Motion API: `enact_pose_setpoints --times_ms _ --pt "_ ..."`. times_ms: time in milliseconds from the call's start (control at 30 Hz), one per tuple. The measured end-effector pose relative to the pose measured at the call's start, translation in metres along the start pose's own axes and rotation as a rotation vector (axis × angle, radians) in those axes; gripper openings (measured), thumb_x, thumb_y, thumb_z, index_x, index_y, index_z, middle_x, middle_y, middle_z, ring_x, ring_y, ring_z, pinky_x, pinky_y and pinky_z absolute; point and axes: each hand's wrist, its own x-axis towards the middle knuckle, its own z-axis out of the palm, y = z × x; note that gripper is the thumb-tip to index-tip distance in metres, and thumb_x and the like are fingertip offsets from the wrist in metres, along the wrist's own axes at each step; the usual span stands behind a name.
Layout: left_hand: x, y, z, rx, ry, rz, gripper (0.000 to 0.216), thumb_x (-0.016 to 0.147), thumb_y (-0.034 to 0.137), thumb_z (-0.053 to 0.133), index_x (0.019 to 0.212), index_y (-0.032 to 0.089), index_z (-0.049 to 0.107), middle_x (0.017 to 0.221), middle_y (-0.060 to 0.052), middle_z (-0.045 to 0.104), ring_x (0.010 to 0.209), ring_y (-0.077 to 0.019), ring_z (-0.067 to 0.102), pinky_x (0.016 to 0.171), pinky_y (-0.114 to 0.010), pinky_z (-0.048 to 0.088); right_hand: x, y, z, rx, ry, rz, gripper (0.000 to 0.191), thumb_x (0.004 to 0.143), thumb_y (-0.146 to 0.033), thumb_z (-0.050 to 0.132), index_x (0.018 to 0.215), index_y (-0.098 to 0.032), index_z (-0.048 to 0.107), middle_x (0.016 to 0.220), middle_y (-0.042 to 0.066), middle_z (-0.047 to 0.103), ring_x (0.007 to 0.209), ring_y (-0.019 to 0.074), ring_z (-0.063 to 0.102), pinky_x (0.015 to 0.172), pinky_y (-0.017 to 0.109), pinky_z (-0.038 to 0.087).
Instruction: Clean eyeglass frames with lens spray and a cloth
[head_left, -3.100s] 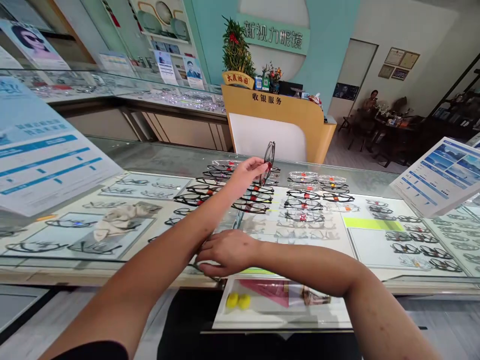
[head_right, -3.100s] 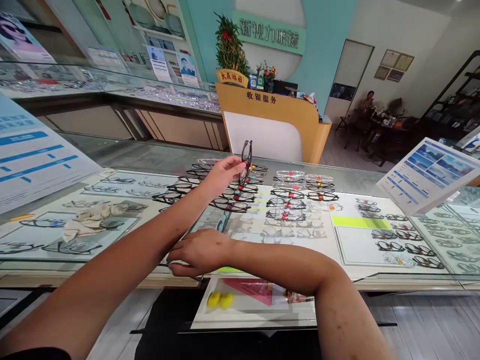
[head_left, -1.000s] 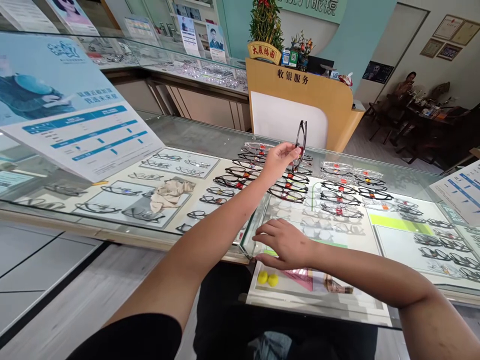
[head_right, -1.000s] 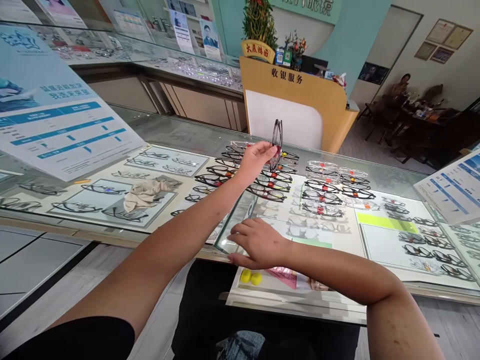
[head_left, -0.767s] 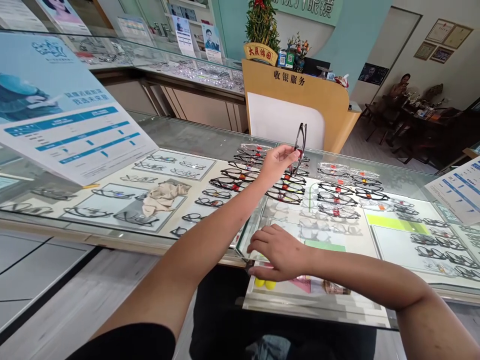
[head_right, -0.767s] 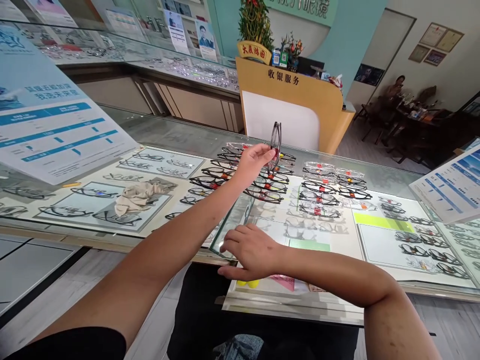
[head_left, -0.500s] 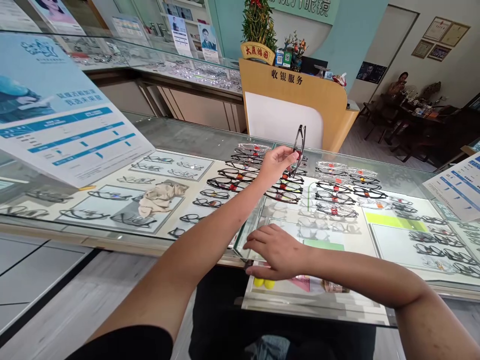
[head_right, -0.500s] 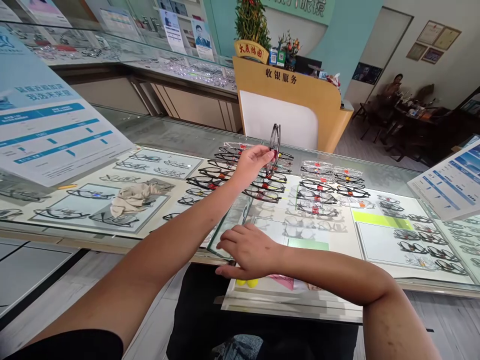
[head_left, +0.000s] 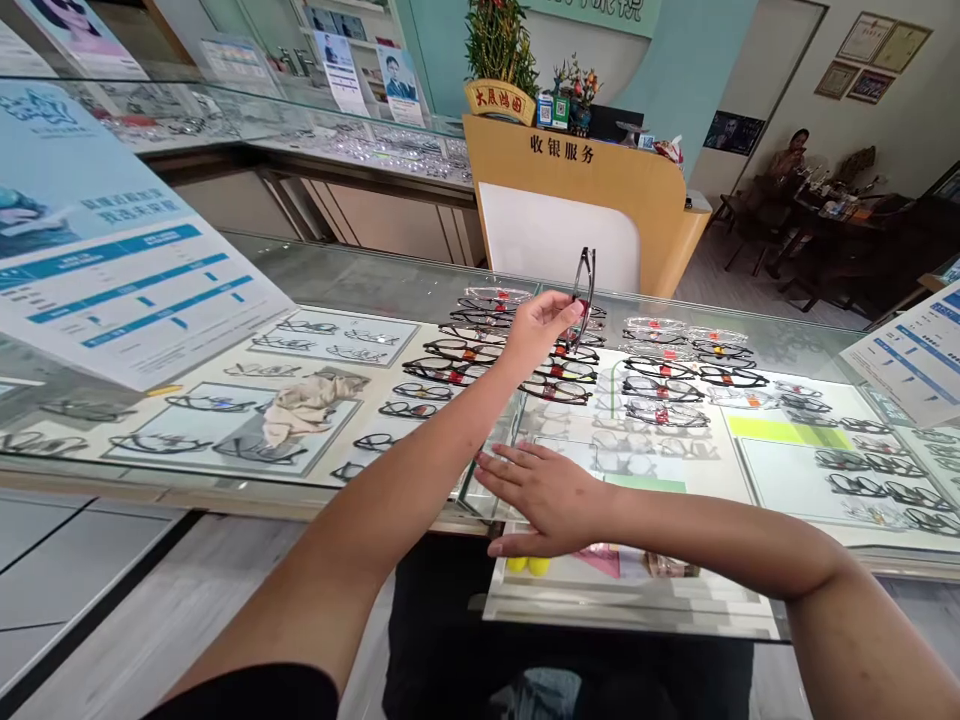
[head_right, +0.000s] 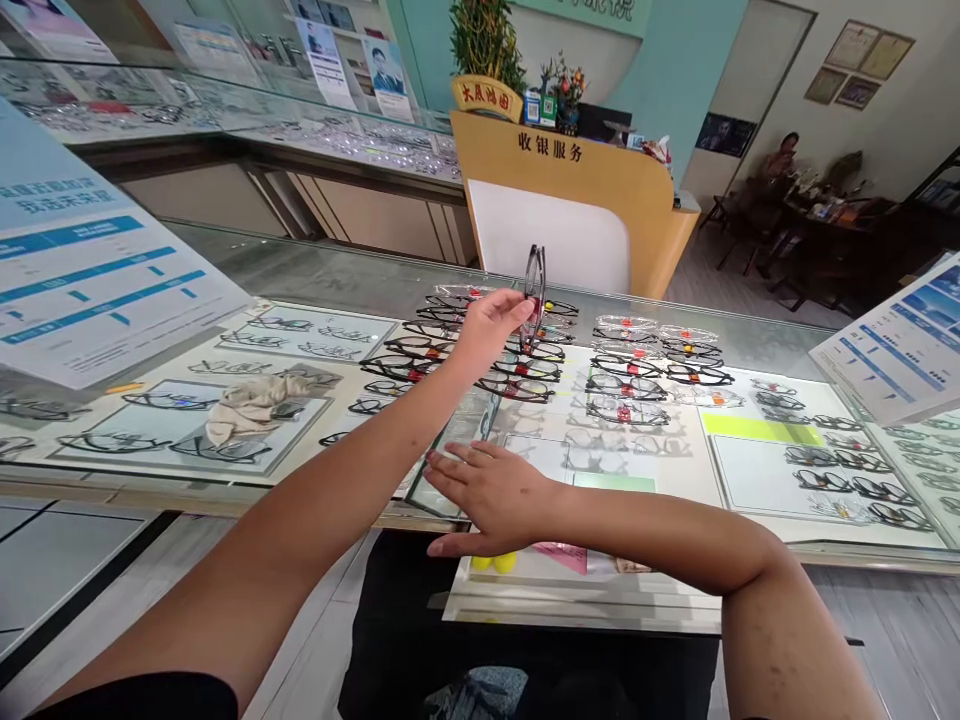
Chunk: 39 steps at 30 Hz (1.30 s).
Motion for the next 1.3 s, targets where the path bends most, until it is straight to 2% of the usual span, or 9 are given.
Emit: enact_pose_setpoints --times_ms 200,300,367,533,633,733,900,1067,1300 --pt "0.001 -0.003 0.000 0.004 0.019 0.007 0.064 0.070 0.078 0.087 0.088 0.019 0.070 0.079 -0.003 0.073 0.078 -0.0167 0.068 0.068 -0.028 0.051 -0.001 0.003 0.000 0.146 0.043 -0.193 0.069 0.106 -0.055 0.063 0.155 -0.007 0.055 0.165 0.019 0.052 0.158 0.0314 0.044 0.129 0.044 0.037" --pt "0.002 -0.002 -0.001 0.002 0.026 0.000 0.066 0.068 0.079 0.087 0.089 0.019 0.071 0.080 -0.002 0.074 0.078 -0.0169 0.069 0.069 -0.028 0.051 0.001 0.010 -0.004 0.317 0.117 -0.241 0.034 0.109 -0.044 0.060 0.124 -0.016 0.071 0.131 0.012 0.077 0.125 0.0235 0.070 0.106 0.033 0.051" --pt "0.001 -0.001 -0.001 0.003 0.016 -0.004 0.066 0.068 0.079 0.087 0.089 0.019 0.071 0.080 -0.003 0.074 0.078 -0.0169 0.069 0.069 -0.028 0.051 -0.001 0.019 -0.014 0.397 0.262 -0.139 0.024 0.110 -0.042 0.058 0.106 -0.020 0.066 0.104 0.007 0.077 0.095 0.0193 0.071 0.087 0.030 0.052" --pt "-0.002 0.003 0.005 -0.014 0.007 0.008 0.065 0.067 0.079 0.088 0.086 0.019 0.070 0.079 -0.002 0.074 0.075 -0.0154 0.068 0.070 -0.028 0.053 -0.023 0.061 -0.056 0.406 0.744 0.342 0.038 0.112 -0.056 0.039 0.090 -0.025 0.047 0.076 0.000 0.057 0.066 0.0179 0.050 0.064 0.031 0.035" --pt "-0.005 0.004 0.009 -0.027 -0.002 -0.010 0.066 0.066 0.079 0.087 0.087 0.019 0.071 0.080 -0.003 0.074 0.076 -0.0159 0.067 0.069 -0.028 0.052 -0.038 0.089 -0.075 0.530 0.917 0.418 0.063 0.104 -0.081 0.037 0.074 -0.026 0.039 0.063 -0.003 0.042 0.059 0.0156 0.038 0.059 0.032 0.029" --pt "-0.010 0.005 0.013 -0.019 -0.056 -0.044 0.065 0.067 0.078 0.088 0.089 0.018 0.072 0.082 -0.004 0.074 0.079 -0.0178 0.068 0.070 -0.029 0.052 -0.045 0.108 -0.079 0.811 1.028 0.426 0.072 0.089 -0.092 0.055 0.065 -0.026 0.040 0.055 -0.005 0.038 0.051 0.0123 0.036 0.054 0.030 0.030" --pt "-0.021 0.008 0.020 0.023 -0.129 -0.088 0.062 0.069 0.074 0.088 0.092 0.018 0.076 0.090 -0.006 0.075 0.085 -0.0202 0.068 0.075 -0.031 0.054 -0.047 0.118 -0.077 1.140 1.071 0.497 0.057 0.066 -0.067 0.094 0.070 -0.023 0.057 0.058 -0.004 0.059 0.053 0.0120 0.052 0.054 0.027 0.040" --pt "-0.029 0.014 0.026 0.024 -0.154 -0.069 0.059 0.072 0.073 0.087 0.092 0.019 0.076 0.091 -0.006 0.075 0.086 -0.0201 0.068 0.076 -0.031 0.055 -0.049 0.112 -0.083 1.295 1.049 0.484 0.048 0.063 -0.051 0.096 0.070 -0.023 0.058 0.057 -0.005 0.060 0.053 0.0109 0.053 0.055 0.025 0.042" --pt "-0.032 0.017 0.029 0.027 -0.188 -0.058 0.058 0.073 0.074 0.086 0.091 0.019 0.075 0.087 -0.003 0.074 0.080 -0.0175 0.065 0.072 -0.029 0.053 -0.048 0.111 -0.082 1.305 1.019 0.444 0.043 0.064 -0.048 0.095 0.071 -0.022 0.061 0.059 -0.005 0.061 0.054 0.0106 0.055 0.059 0.026 0.046"
